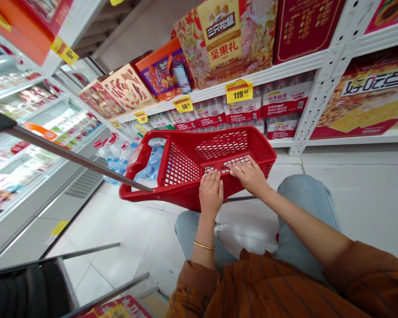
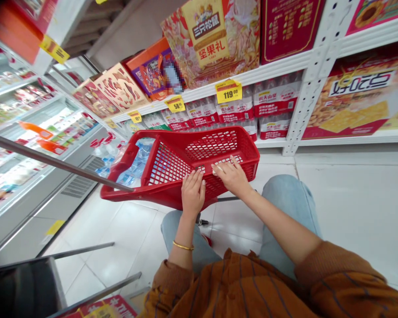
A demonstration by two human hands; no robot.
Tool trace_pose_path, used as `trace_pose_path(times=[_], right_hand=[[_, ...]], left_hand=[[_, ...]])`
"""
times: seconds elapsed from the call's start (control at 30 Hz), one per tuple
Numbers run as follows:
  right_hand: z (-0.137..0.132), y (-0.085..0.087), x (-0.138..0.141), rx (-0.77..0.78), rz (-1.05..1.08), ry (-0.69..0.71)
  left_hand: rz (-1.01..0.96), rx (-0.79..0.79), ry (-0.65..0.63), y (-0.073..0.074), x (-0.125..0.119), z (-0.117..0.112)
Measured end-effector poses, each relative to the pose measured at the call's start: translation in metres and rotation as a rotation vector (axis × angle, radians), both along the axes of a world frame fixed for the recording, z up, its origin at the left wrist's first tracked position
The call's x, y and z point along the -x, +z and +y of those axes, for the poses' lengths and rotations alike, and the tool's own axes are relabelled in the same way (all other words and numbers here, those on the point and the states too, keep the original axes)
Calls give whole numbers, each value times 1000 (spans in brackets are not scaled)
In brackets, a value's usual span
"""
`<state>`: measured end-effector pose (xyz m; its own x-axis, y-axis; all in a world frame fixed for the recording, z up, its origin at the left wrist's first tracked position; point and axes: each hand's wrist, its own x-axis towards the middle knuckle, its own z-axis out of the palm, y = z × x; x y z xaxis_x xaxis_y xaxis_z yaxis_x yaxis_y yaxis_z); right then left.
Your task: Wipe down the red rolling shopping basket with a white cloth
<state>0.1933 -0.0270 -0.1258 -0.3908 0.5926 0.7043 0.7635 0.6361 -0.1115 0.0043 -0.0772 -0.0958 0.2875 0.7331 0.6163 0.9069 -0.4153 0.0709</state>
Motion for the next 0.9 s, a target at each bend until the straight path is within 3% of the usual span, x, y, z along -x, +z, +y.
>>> trace_pose_path(times=[0.27, 0.67, 0.77, 0.9], right_hand=[[4, -2, -22, 12, -34, -33], [-7, 4, 9, 77, 0, -131], [-9, 6, 19, 81, 4, -145], [-13, 8, 25, 77, -32, -126]], left_hand=[[6, 32, -24, 1, 7, 3], [7, 72, 41, 9, 20, 8], [36, 69, 94, 13, 12, 7], [99, 132, -4, 9, -12, 7]])
